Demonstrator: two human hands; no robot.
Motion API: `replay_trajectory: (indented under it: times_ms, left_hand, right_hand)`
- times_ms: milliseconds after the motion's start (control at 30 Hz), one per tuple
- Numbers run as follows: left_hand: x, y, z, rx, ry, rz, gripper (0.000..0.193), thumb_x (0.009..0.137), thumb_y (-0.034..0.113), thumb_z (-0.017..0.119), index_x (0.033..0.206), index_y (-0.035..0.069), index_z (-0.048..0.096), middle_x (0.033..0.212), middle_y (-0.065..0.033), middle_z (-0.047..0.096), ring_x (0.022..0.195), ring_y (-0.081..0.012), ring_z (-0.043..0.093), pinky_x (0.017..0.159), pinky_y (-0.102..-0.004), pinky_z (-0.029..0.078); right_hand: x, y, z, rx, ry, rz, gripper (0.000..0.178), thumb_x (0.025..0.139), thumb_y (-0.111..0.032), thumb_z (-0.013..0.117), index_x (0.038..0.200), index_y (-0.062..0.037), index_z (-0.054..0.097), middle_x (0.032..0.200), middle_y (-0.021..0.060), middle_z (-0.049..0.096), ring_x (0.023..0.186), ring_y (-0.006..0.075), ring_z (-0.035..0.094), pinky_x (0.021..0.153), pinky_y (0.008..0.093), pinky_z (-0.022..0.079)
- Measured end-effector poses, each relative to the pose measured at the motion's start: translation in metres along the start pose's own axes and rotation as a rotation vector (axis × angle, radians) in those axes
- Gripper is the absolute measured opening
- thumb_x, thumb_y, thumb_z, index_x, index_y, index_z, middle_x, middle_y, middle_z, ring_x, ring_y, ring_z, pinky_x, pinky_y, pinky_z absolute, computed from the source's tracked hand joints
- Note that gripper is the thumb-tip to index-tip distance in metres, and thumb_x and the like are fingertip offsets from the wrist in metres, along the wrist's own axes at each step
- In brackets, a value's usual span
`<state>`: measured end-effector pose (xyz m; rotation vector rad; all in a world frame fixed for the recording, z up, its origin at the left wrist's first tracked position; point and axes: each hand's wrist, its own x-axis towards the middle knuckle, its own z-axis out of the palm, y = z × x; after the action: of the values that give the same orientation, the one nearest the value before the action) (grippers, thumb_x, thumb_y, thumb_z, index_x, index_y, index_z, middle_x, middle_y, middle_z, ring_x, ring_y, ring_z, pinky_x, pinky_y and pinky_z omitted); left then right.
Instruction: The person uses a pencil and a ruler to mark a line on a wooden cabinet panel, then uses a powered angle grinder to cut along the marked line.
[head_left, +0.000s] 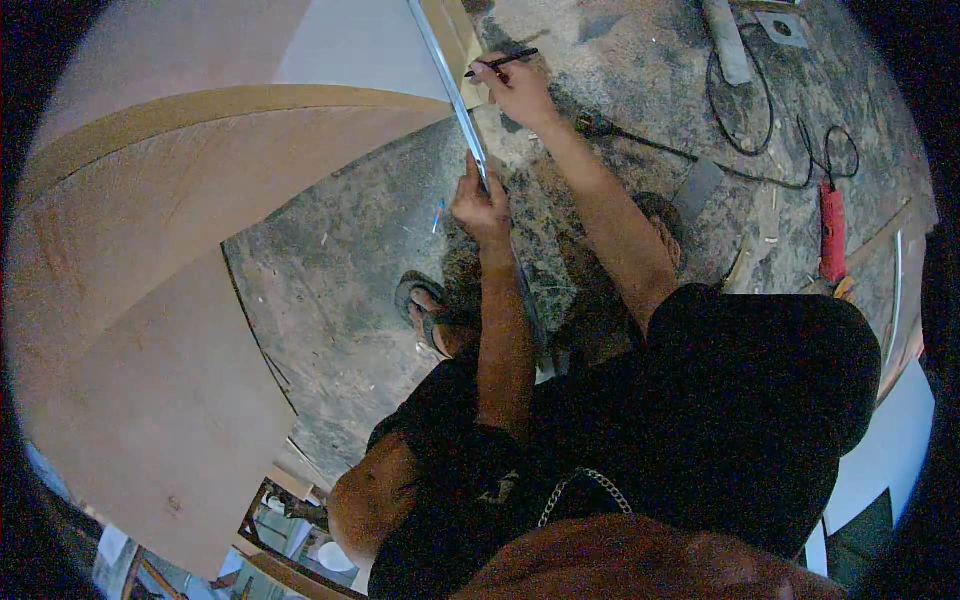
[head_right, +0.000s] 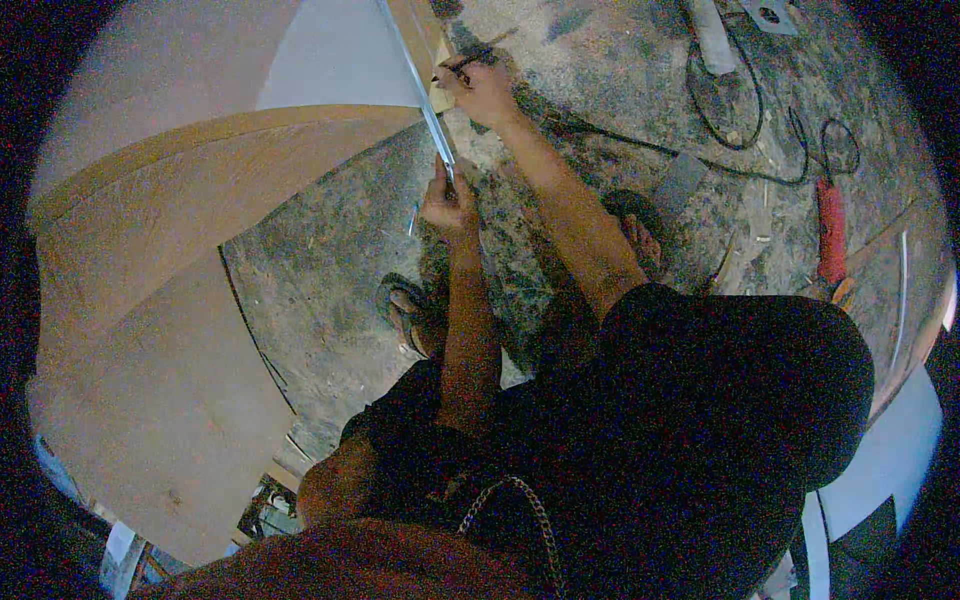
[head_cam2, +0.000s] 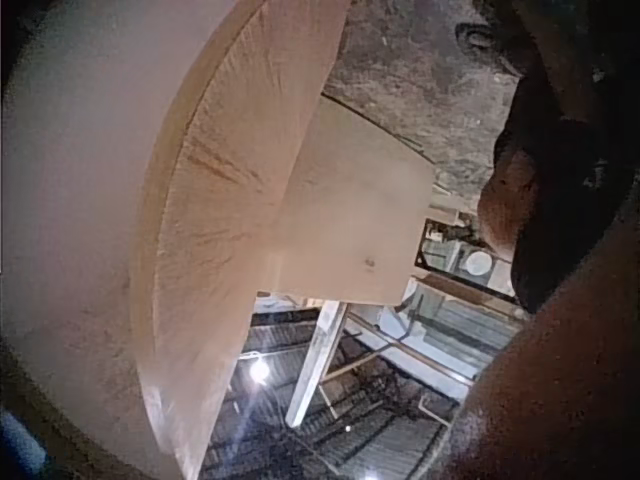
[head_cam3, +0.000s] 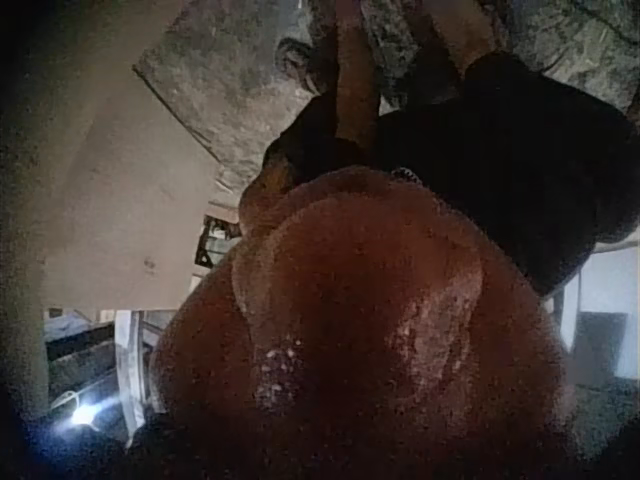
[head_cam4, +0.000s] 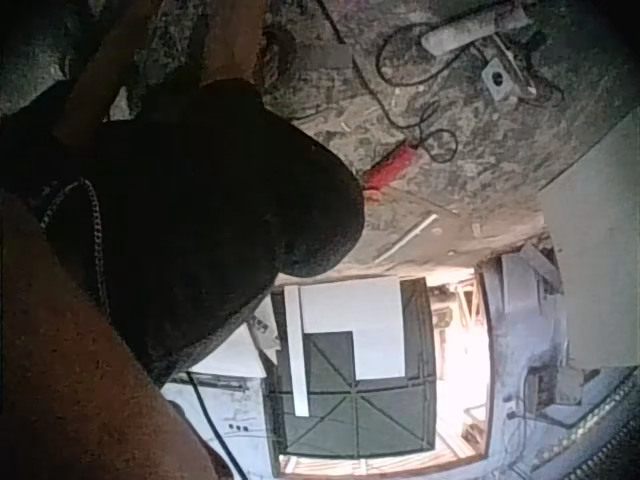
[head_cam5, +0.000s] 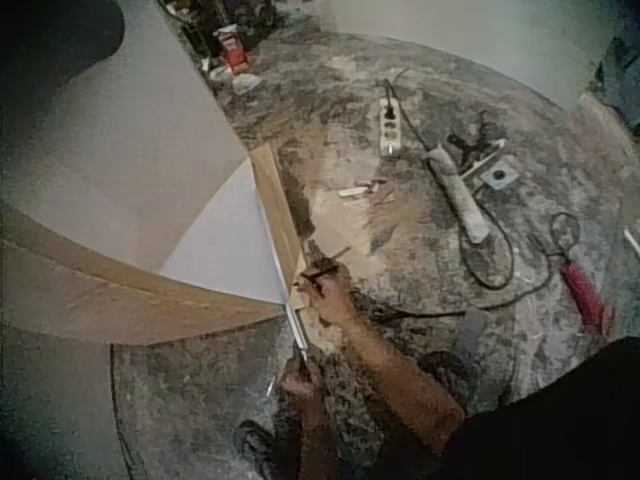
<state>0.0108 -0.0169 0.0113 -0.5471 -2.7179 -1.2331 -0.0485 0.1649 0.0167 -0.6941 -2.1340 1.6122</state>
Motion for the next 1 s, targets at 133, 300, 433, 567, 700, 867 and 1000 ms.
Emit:
replay_trajectory:
  times_ms: [133, 300, 433, 567, 700, 867, 1000]
  left_hand:
    - [-0.008, 0.0, 0.008, -0.094, 0.002, -0.089, 0.037, 0.088, 0.017, 0.062, 0.122, 0.003, 0.064, 0.064, -0.0126, 0.055, 0.053, -0.0227, 0.054, 0.051, -0.0374, 0.044]
    - [-0.012, -0.001, 0.008, -0.036, 0.024, -0.051, 0.036, 0.088, 0.016, 0.063, 0.121, 0.001, 0.064, 0.063, -0.0126, 0.055, 0.053, -0.0225, 0.054, 0.051, -0.0367, 0.043]
    - [-0.013, 0.003, 0.0, -0.001, 0.001, -0.036, 0.036, 0.089, 0.016, 0.062, 0.12, 0.0, 0.064, 0.064, -0.0131, 0.057, 0.053, -0.0226, 0.053, 0.052, -0.0366, 0.044]
    - [-0.011, 0.001, -0.008, 0.045, -0.005, -0.029, 0.036, 0.09, 0.017, 0.062, 0.12, -0.001, 0.064, 0.064, -0.0129, 0.058, 0.053, -0.0214, 0.054, 0.052, -0.0356, 0.044]
    - [-0.01, 0.006, 0.0, -0.035, 0.015, -0.021, 0.038, 0.091, 0.019, 0.062, 0.122, -0.003, 0.062, 0.064, -0.0116, 0.058, 0.054, -0.0197, 0.054, 0.052, -0.0339, 0.044]
    - [-0.01, 0.01, 0.001, -0.043, -0.057, -0.096, 0.039, 0.092, 0.021, 0.061, 0.125, 0.001, 0.061, 0.067, -0.0109, 0.059, 0.056, -0.0183, 0.055, 0.054, -0.0319, 0.045]
    - [0.015, 0.02, 0.006, -0.191, -0.081, -0.1, 0.04, 0.092, 0.023, 0.06, 0.127, 0.004, 0.06, 0.074, -0.0153, 0.062, 0.06, -0.0244, 0.059, 0.057, -0.0352, 0.048]
  right_hand:
    - [0.006, 0.017, 0.004, 0.042, 0.032, -0.088, 0.042, 0.091, -0.045, 0.061, 0.092, -0.0055, 0.073, 0.076, 0.0132, 0.069, 0.065, 0.0266, 0.065, 0.064, 0.0364, 0.051]
    - [0.006, 0.03, 0.011, -0.141, -0.016, -0.067, 0.042, 0.092, -0.045, 0.058, 0.097, -0.0052, 0.072, 0.089, 0.0121, 0.07, 0.075, 0.0278, 0.067, 0.07, 0.0363, 0.052]
    - [0.002, 0.022, 0.01, -0.035, 0.037, -0.15, 0.04, 0.091, -0.045, 0.059, 0.101, -0.0084, 0.072, 0.097, 0.0126, 0.07, 0.084, 0.0307, 0.068, 0.075, 0.038, 0.053]
    - [-0.006, -0.003, 0.005, -0.137, -0.046, -0.067, 0.033, 0.093, -0.041, 0.057, 0.105, -0.0132, 0.071, 0.102, 0.0095, 0.07, 0.092, 0.0291, 0.067, 0.082, 0.0365, 0.053]
    - [-0.001, 0.015, 0.003, -0.074, -0.029, -0.118, 0.03, 0.093, -0.038, 0.058, 0.107, -0.0153, 0.071, 0.106, 0.0078, 0.07, 0.098, 0.0281, 0.066, 0.086, 0.036, 0.052]
    - [-0.001, 0.016, -0.001, -0.023, 0.008, -0.124, 0.026, 0.092, -0.03, 0.06, 0.11, -0.0125, 0.067, 0.107, 0.0088, 0.068, 0.098, 0.0268, 0.066, 0.085, 0.0367, 0.052]
    - [-0.003, 0.004, -0.014, 0.017, 0.005, -0.262, 0.028, 0.092, -0.027, 0.062, 0.109, -0.0051, 0.063, 0.098, 0.0142, 0.068, 0.092, 0.0244, 0.067, 0.08, 0.0363, 0.051]
